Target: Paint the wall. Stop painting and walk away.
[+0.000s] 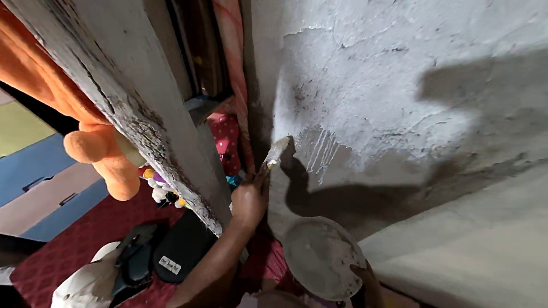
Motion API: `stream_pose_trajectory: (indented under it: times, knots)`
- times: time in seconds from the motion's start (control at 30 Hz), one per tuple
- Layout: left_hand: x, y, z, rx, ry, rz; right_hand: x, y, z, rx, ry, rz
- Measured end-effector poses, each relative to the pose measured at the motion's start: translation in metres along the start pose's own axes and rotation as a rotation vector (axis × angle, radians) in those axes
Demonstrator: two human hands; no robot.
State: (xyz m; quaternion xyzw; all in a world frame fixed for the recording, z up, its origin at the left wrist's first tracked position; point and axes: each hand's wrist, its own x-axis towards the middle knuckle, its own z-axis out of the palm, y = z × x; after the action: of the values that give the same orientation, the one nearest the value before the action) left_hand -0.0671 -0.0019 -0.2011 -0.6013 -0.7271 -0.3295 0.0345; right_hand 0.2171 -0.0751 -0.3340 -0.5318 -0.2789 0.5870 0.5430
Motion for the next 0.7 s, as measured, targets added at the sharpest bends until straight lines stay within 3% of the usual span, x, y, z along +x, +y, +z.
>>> stream_pose_trajectory:
  times: [0.13,0.33,0.53,0.7]
  knots:
    - [0.016,-0.004,0.000,0.081,-0.201,-0.149,0.000,0.002,0.000,0.028,-0.014,-0.002]
    - [0.007,0.009,-0.003,0.059,-0.152,-0.079,0.002,0.002,0.002,0.043,-0.055,-0.025]
    - [0.022,-0.004,-0.006,0.082,-0.387,-0.267,-0.003,-0.004,0.007,0.018,-0.036,0.010]
    - [0.030,0.003,-0.031,-0.184,-0.256,-0.173,0.001,-0.001,0.004,0.013,-0.052,-0.025]
